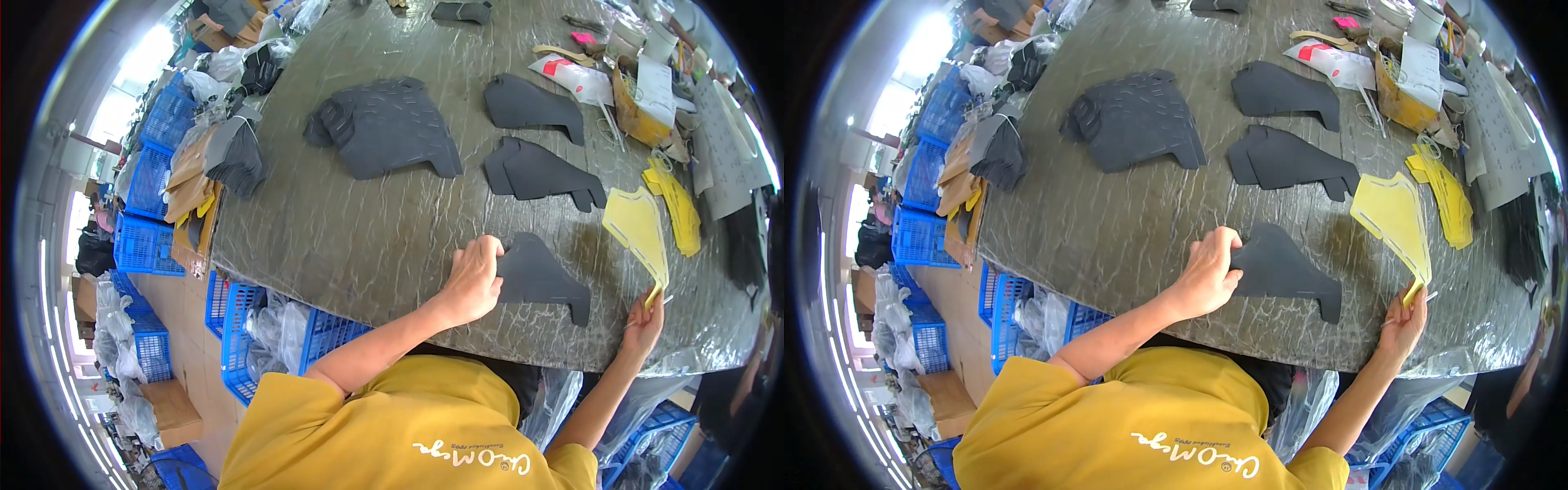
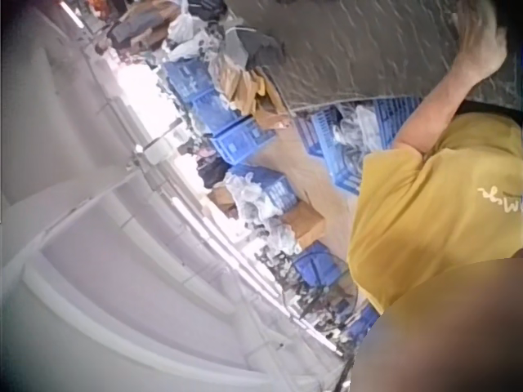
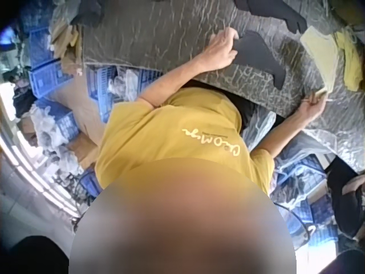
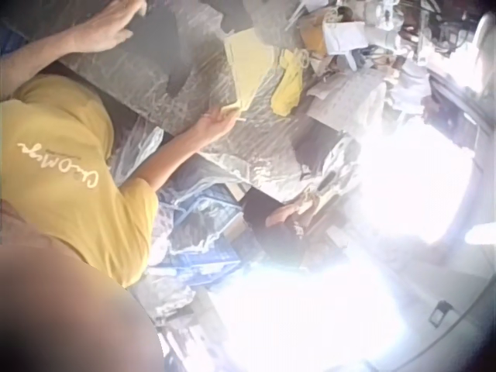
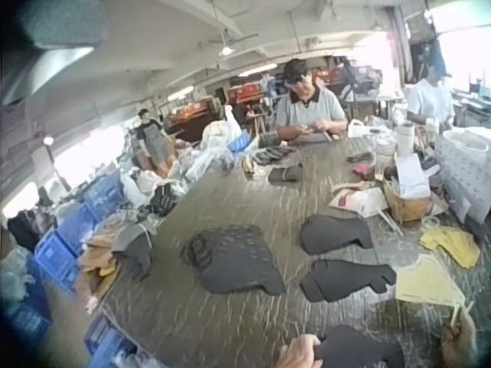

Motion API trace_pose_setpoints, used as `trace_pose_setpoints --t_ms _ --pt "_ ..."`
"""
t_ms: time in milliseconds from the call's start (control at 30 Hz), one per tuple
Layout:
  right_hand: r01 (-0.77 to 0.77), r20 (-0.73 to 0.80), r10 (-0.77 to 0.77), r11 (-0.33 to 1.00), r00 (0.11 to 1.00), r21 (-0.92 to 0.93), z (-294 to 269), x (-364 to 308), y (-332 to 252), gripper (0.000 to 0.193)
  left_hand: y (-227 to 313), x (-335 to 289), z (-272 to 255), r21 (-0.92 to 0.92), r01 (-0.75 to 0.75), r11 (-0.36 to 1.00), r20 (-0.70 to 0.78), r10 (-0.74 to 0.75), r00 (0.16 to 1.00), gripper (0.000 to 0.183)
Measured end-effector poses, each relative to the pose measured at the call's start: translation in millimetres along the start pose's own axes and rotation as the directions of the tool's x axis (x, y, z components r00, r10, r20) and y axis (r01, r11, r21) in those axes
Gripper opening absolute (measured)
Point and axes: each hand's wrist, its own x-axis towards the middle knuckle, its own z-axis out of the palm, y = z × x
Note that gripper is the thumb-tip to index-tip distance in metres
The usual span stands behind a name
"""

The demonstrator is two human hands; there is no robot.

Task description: Tracing a pattern template onto pieces of shoe material using a silver pen.

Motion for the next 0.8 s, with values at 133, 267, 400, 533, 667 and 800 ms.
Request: trace_pose_setpoints --t_ms 133,267,400,533,667,800 --pt "-0.006 -0.005 0.006 0.999 1.0 -0.034 1 -4 -1 0.023 -20 10 -35 -0.348 0.024 0.937 -0.183 -0.093 0.979 0.036" --pt "-0.01 -0.017 0.009 0.999 1.0 -0.049 7 -10 -3 0.02 -111 29 -99 -0.301 0.098 0.949 -0.455 -0.233 0.859 0.033" --pt "0.0 -0.013 -0.001 0.995 1.0 -0.101 13 -7 -3 0.018 -167 50 -136 0.159 0.211 0.965 -0.563 -0.087 0.822 0.05" --pt "0.025 -0.051 -0.031 0.994 0.998 -0.109 14 -9 -3 0.016 -131 89 -104 0.317 0.002 0.949 -0.542 0.179 0.821 0.054" --pt "0.026 -0.08 -0.034 0.995 0.996 -0.1 24 -6 1 0.018 -58 130 -18 0.237 -0.281 0.93 -0.197 0.33 0.923 0.059" --pt "-0.012 -0.046 0.009 0.997 0.999 -0.076 23 -2 7 0.02 -41 137 38 0.331 -0.255 0.909 -0.035 0.281 0.959 0.065"
